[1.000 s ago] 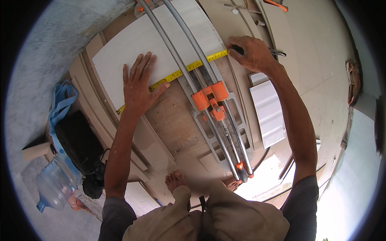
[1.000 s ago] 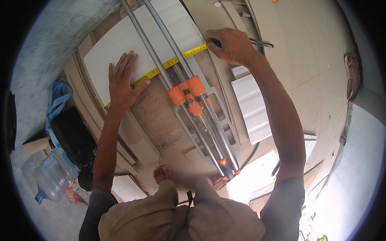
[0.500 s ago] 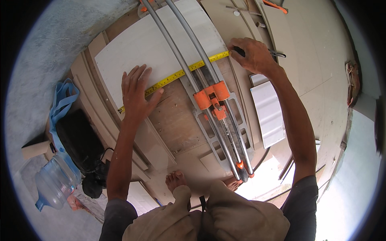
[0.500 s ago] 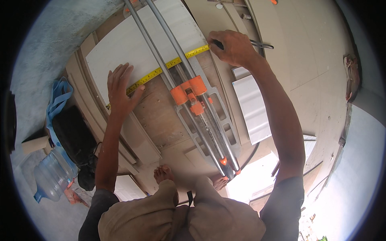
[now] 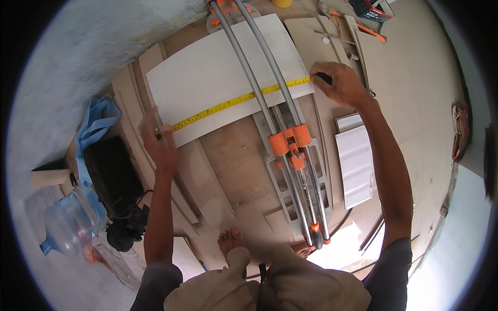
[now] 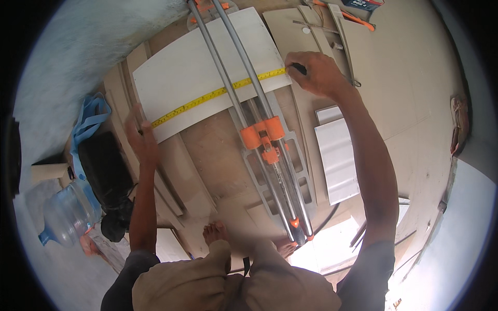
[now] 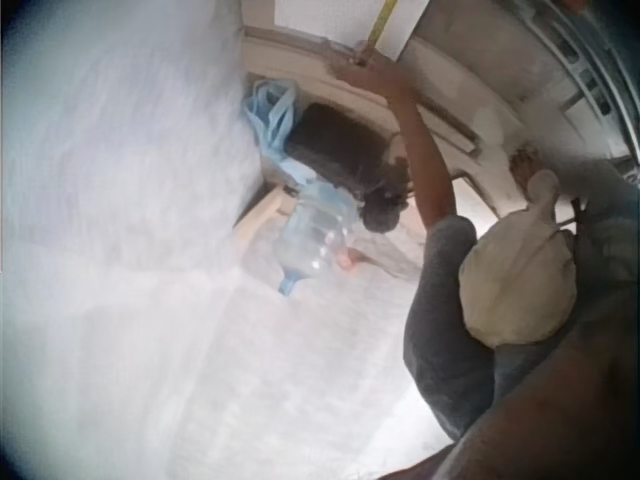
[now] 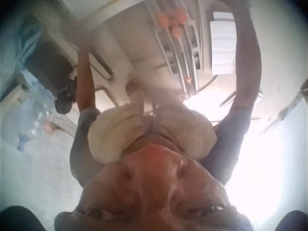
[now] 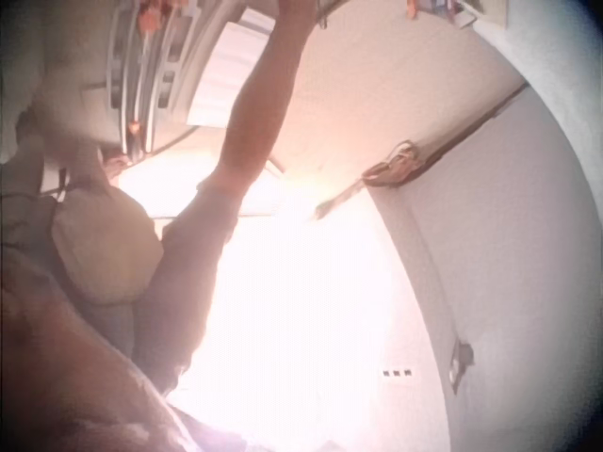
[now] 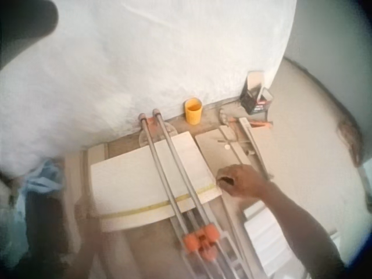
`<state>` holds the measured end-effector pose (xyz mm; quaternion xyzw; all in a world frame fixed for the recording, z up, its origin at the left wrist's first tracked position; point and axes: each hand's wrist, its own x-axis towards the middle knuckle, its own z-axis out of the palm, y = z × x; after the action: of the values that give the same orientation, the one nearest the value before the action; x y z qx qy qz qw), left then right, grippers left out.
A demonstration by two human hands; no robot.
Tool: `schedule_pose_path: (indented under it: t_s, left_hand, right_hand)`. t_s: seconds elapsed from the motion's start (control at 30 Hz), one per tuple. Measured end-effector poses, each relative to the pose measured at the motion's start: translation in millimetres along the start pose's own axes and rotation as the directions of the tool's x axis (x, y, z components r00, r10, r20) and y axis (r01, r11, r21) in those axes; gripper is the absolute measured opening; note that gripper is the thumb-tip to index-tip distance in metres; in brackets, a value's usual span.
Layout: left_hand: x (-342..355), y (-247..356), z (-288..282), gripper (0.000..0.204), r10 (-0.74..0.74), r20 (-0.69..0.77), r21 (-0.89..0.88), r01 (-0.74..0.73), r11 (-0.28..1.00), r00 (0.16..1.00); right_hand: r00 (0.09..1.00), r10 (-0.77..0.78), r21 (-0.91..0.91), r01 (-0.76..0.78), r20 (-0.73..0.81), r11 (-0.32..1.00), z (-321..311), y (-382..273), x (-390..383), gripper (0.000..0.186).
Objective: The person measures and marks white rectangular panels with a tape measure and pen, then uses a manual tile cutter to score and snap them into smaller pieces. The person repeatedly wipes the panels with a cloth between cuts and stacks the finished pieces on the floor.
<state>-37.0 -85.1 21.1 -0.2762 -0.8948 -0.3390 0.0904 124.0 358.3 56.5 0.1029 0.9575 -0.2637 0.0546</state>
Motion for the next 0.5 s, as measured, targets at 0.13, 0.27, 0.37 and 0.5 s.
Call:
schedule_pose_path:
  t_s: [0.13,0.27,0.37,0.5]
  left_hand:
    - [21,-42,16,0.066,-0.229,-0.312,-0.277,0.142,0.950,0.922]
    - [15,-57,26,0.075,-0.300,-0.089,-0.483,0.222,0.847,0.950]
    - [20,-52,29,0.076,-0.242,-0.015,-0.393,0.217,0.893,0.970]
    - [19,-43,25,0.070,-0.283,0.028,-0.256,0.280,0.925,0.959]
  right_hand:
    - [0.997,-0.035,-0.019,0.033,-0.069,0.999,-8,11,35,0.020]
    - [0.994,-0.042,-0.075,0.034,-0.102,0.997,-18,16,72,0.022]
    - [0.992,-0.024,-0.094,0.012,-0.122,0.995,-20,32,92,0.023]
    - [0.997,0.061,-0.084,-0.064,-0.043,0.994,-24,18,110,0.024]
